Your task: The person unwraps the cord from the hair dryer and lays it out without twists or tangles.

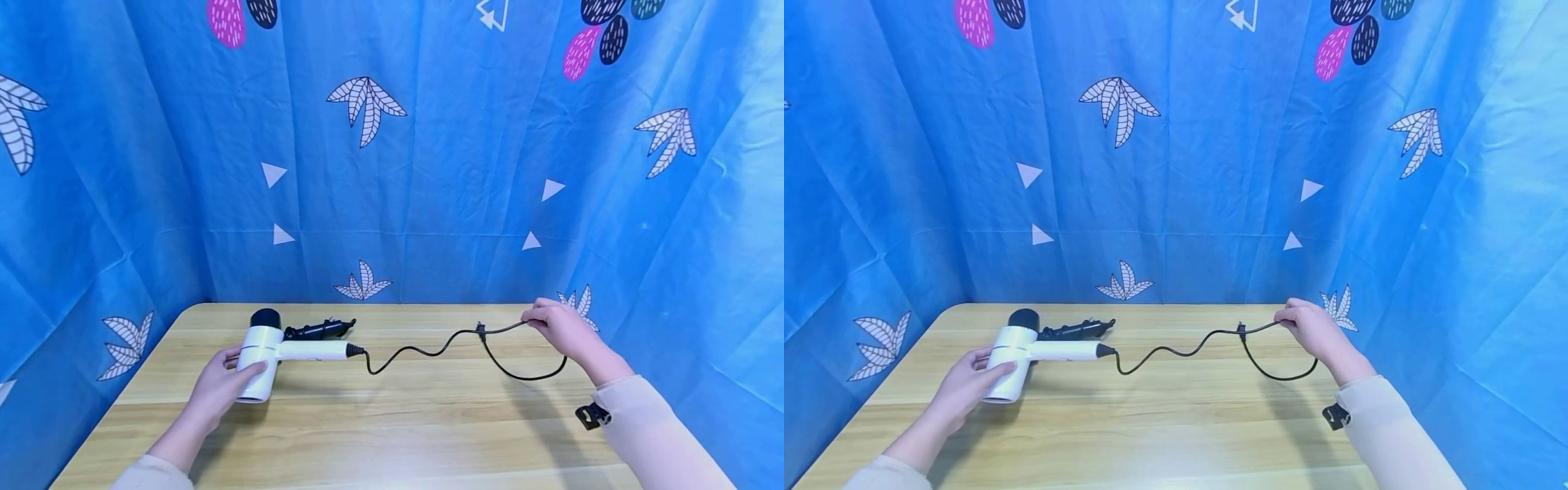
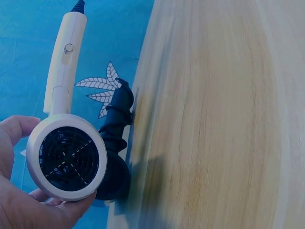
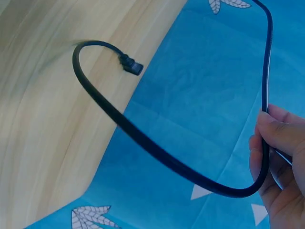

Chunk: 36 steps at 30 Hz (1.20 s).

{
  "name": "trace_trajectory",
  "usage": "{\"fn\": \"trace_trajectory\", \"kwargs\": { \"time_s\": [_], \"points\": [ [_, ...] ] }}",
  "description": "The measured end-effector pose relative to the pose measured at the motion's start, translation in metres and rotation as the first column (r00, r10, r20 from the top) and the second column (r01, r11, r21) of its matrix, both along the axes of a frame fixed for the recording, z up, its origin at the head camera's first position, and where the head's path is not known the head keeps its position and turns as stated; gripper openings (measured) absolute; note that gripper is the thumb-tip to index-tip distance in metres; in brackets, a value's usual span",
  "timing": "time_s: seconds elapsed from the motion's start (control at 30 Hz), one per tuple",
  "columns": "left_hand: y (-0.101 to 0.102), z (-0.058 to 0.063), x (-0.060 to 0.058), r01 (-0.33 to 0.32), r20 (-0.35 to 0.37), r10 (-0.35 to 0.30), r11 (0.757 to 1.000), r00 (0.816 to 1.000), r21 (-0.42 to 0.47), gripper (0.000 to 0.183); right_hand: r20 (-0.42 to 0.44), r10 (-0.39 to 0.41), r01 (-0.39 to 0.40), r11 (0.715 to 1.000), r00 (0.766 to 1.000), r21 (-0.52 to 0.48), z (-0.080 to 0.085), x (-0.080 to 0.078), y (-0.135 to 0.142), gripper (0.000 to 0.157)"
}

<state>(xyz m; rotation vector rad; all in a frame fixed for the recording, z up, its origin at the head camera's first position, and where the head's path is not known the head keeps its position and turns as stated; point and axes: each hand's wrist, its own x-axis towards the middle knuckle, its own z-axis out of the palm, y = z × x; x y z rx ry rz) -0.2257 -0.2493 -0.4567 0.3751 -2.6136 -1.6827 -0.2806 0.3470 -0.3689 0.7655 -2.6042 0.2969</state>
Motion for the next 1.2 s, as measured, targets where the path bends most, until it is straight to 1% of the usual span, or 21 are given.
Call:
{"fn": "trace_trajectory", "kwargs": {
  "time_s": [0.17, 0.37, 0.6, 0.77, 1.0, 1.2],
  "points": [
    [-0.004, 0.001, 0.001, 0.001, 0.006, -0.001, 1.0, 1.0, -0.006, 0.097, 0.021, -0.003, 0.002, 1.0, 1.0, 0.029, 0.001, 0.002, 0.005, 0.015],
    [-0.012, 0.003, 0.003, 0.007, 0.016, -0.007, 1.0, 1.0, -0.001, 0.097, 0.023, -0.026, 0.024, 0.997, 0.999, 0.076, 0.005, 0.006, 0.008, 0.016],
    [-0.024, 0.004, 0.005, 0.007, 0.013, -0.007, 1.0, 1.0, -0.025, 0.098, 0.016, -0.043, 0.041, 0.994, 0.999, 0.106, 0.011, 0.01, 0.009, 0.015],
    [-0.032, 0.006, 0.006, 0.007, 0.023, -0.007, 0.999, 1.0, -0.036, 0.1, -0.006, -0.047, 0.047, 0.992, 0.999, 0.116, 0.009, 0.011, 0.011, 0.016],
    [-0.044, 0.007, 0.01, -0.021, 0.01, 0.022, 0.998, 1.0, -0.062, 0.102, -0.031, -0.03, 0.034, 0.993, 0.999, 0.114, 0.004, 0.013, 0.013, 0.017],
    [-0.056, 0.01, 0.012, -0.018, 0.022, 0.019, 0.997, 1.0, -0.069, 0.102, -0.008, -0.038, 0.038, 0.993, 0.999, 0.11, 0.001, 0.015, 0.014, 0.018]
  ]
}}
